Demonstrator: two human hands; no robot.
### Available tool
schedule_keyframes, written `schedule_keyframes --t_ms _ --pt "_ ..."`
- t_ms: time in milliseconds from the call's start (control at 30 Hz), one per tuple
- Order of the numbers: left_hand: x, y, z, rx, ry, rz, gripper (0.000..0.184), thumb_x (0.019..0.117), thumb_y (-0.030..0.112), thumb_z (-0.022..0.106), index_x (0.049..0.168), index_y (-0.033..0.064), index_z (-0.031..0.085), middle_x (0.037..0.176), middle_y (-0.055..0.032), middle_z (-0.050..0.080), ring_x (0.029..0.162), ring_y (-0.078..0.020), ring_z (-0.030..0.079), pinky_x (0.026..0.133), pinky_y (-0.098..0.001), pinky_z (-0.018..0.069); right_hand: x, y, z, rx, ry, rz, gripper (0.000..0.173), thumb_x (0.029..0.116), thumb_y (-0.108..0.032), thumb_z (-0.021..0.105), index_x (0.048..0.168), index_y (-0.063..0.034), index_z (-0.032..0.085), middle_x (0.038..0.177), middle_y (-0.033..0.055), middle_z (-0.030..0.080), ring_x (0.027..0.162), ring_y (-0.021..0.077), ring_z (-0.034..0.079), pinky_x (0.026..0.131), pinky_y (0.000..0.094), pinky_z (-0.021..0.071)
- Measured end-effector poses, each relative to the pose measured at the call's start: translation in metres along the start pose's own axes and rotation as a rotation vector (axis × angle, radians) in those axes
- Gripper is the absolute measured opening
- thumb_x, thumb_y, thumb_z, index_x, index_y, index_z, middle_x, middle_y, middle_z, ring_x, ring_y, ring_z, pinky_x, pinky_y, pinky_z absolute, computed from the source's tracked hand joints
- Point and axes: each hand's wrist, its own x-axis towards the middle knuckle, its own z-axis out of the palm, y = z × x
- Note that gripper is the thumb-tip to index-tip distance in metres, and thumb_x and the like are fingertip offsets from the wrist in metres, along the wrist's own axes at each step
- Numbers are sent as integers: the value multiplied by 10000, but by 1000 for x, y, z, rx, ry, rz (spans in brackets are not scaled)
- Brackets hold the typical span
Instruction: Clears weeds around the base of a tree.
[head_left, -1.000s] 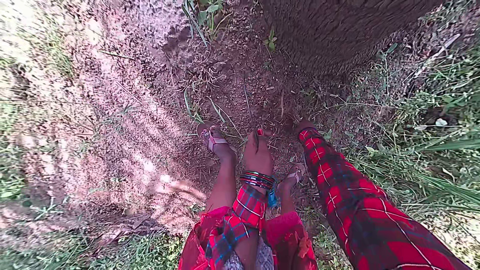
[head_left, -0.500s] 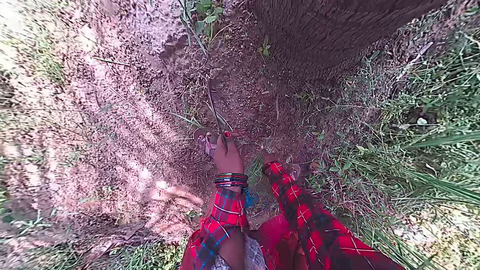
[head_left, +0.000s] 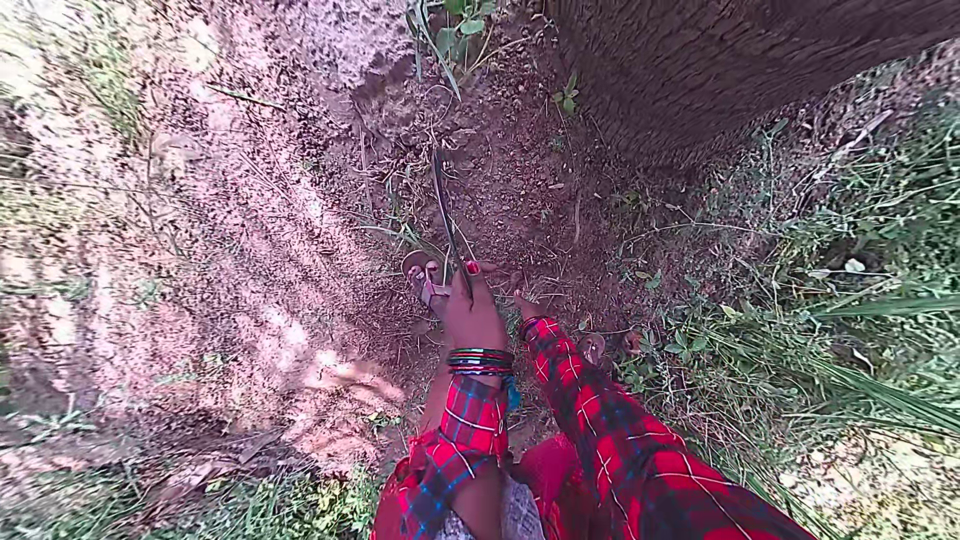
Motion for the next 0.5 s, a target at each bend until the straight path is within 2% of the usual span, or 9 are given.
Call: schedule_keyframes --t_ms 67,133,167,200,267,300,400,467,500 --pt "-1 0 2 -36 -15 7 359 1127 327 366 1107 143 673 613 67 384 483 -59 375 486 -253 364 -7 -16 -13 85 -118 216 484 1072 -267 567 1389 97 533 1435 275 549 1374 341 509 1151 448 392" --pt "-2 2 4 -58 -9 11 344 1128 302 369 1087 127 663 607 81 369 478 -37 361 488 -221 346 -18 -24 -14 172 -33 213 374 1083 -182 533 1340 88 574 1397 267 576 1338 337 522 1129 439 386" --pt "-3 2 5 -57 -7 18 343 1130 291 365 1082 120 659 614 84 378 483 -28 368 494 -208 353 -21 -28 -14 186 -31 174 354 1109 -140 446 1371 66 567 1431 257 561 1367 338 497 1148 434 349" --pt "-3 1 5 -50 -1 25 351 1129 287 363 1083 113 664 622 80 391 494 -30 381 508 -211 364 -21 -28 -11 212 -5 136 366 1122 -130 392 1389 57 558 1430 260 565 1362 349 506 1148 440 354" --pt "-1 -2 6 -28 14 34 378 1131 304 357 1088 111 679 619 72 414 503 -43 407 527 -237 392 -3 -17 -3 243 3 97 426 1144 -257 338 1394 9 558 1391 252 588 1309 362 539 1107 476 398" --pt "-1 -5 6 -27 16 41 382 1130 315 352 1089 118 677 619 74 412 499 -44 398 519 -239 386 12 -6 2 246 -10 84 468 1136 -330 362 1390 0 574 1377 265 597 1303 385 546 1102 516 403" --pt "-3 -7 9 14 16 23 391 1130 342 345 1110 134 676 611 66 395 495 -64 400 511 -264 392 35 28 36 245 264 -100 452 1048 -301 595 1091 143 665 1080 352 663 1045 438 638 946 516 498" --pt "-5 -7 12 15 15 25 383 1129 330 348 1101 134 676 611 70 394 497 -60 397 515 -259 381 6 -8 -9 65 -73 73 419 1111 -233 469 1337 104 576 1389 292 580 1346 371 520 1157 468 357" --pt "-6 -7 13 10 6 19 378 1129 321 352 1099 126 674 611 68 392 492 -60 394 506 -256 384 -3 -15 -28 34 -125 106 416 1108 -213 478 1373 101 541 1417 285 553 1352 354 503 1159 456 348"
